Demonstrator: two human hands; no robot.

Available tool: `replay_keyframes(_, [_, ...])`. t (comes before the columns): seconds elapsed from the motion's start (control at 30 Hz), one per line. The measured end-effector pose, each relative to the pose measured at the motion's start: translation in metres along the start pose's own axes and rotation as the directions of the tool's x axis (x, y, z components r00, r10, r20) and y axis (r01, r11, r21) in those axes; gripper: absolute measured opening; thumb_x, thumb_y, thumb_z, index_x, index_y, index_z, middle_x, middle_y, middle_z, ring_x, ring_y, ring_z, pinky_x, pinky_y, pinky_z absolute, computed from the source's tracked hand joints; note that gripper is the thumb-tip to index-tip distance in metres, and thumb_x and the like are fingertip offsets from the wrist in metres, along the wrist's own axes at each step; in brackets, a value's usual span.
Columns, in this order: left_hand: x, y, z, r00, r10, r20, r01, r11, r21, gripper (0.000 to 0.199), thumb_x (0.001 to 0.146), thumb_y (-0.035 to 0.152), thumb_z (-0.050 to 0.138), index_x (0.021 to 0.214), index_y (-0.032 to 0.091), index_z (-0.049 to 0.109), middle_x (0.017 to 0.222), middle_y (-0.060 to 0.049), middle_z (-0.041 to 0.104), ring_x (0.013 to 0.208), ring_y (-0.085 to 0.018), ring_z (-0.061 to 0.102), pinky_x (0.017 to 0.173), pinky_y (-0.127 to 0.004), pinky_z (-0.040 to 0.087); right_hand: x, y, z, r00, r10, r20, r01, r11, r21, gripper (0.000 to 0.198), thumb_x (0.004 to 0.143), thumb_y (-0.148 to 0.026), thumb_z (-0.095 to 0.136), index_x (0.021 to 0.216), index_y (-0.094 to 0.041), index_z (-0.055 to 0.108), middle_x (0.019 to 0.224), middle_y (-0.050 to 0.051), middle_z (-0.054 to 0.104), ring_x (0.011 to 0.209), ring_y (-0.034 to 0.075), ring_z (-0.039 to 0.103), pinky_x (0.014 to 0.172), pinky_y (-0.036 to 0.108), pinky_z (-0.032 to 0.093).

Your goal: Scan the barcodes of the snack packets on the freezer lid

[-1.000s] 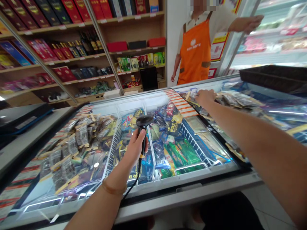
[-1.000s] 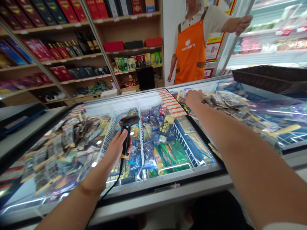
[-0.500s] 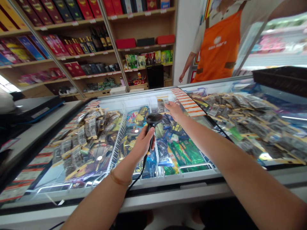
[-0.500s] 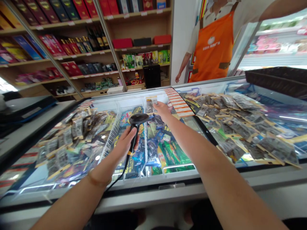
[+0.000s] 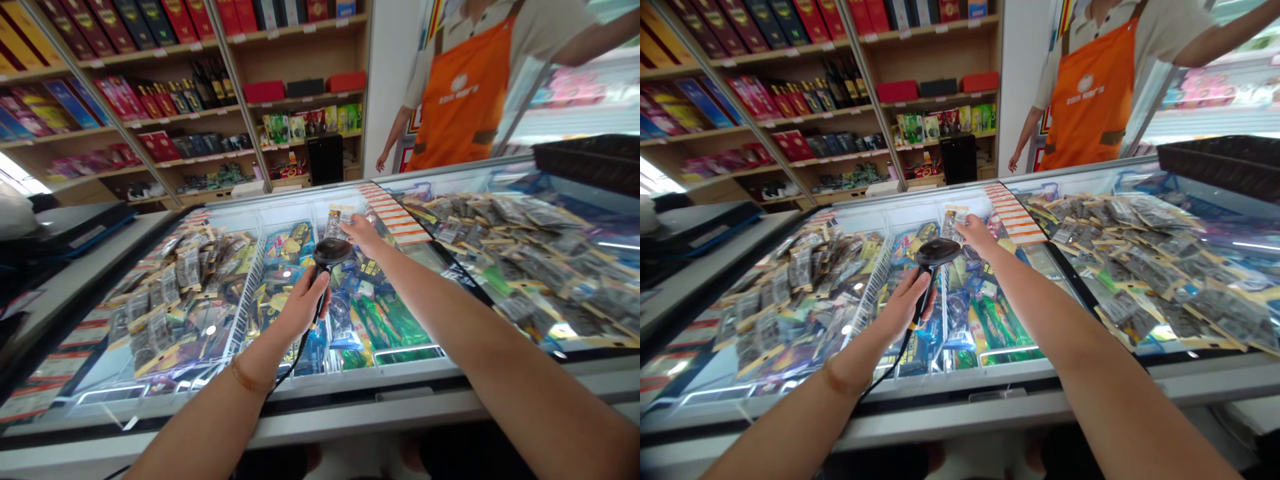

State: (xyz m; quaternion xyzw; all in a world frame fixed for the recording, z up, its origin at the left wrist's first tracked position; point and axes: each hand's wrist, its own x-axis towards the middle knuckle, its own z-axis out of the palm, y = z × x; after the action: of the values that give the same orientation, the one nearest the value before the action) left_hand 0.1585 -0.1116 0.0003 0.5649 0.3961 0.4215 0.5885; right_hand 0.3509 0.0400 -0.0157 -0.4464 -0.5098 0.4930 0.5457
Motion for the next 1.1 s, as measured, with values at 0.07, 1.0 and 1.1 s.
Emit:
replay_keyframes(0.07, [0.001, -0.002, -0.001, 1.000, 0.002, -0.001, -0.002, 1.000, -0.006, 0.056, 0.078, 0.072, 0.068, 0.092, 0.022, 0.046, 0.060, 0.007, 0.056, 0.038, -0.007, 0.047, 0.038, -0.021, 0.034, -0.001, -0.001, 0.000, 1.000, 0.011, -0.001, -0.011, 1.000, 0.005, 0.045, 0.069, -0.048, 0.079, 0.093, -0.023, 0.051, 0.080, 0.000, 0.068, 0.080, 0.019, 0.068, 0.071, 0.031, 0.055])
replay_keyframes(1.0, [-0.011, 0.032, -0.010, 0.952, -0.043, -0.304, 0.015, 0.996, -0.093, 0.050, 0.082, 0.069, 0.063, 0.087, 0.023, 0.044, 0.057, 0.008, 0.054, 0.036, -0.008, 0.046, 0.038, -0.022, 0.033, 0.004, 0.003, 0.009, 0.985, -0.090, -0.149, 0.044, 0.956, -0.291, 0.037, 0.075, -0.053, 0.074, 0.072, -0.022, 0.053, 0.061, -0.004, 0.055, 0.060, 0.014, 0.052, 0.059, 0.026, 0.044])
replay_keyframes(1.1, [-0.022, 0.054, -0.027, 0.941, -0.001, -0.339, -0.028, 0.996, -0.082, 0.050, 0.080, 0.069, 0.065, 0.086, 0.023, 0.044, 0.057, 0.007, 0.055, 0.036, -0.008, 0.046, 0.037, -0.021, 0.033, 0.002, -0.013, 0.039, 0.989, 0.019, -0.146, -0.059, 0.959, -0.278, 0.027, 0.079, -0.041, 0.072, 0.071, -0.021, 0.056, 0.056, -0.004, 0.054, 0.056, 0.014, 0.050, 0.056, 0.026, 0.043])
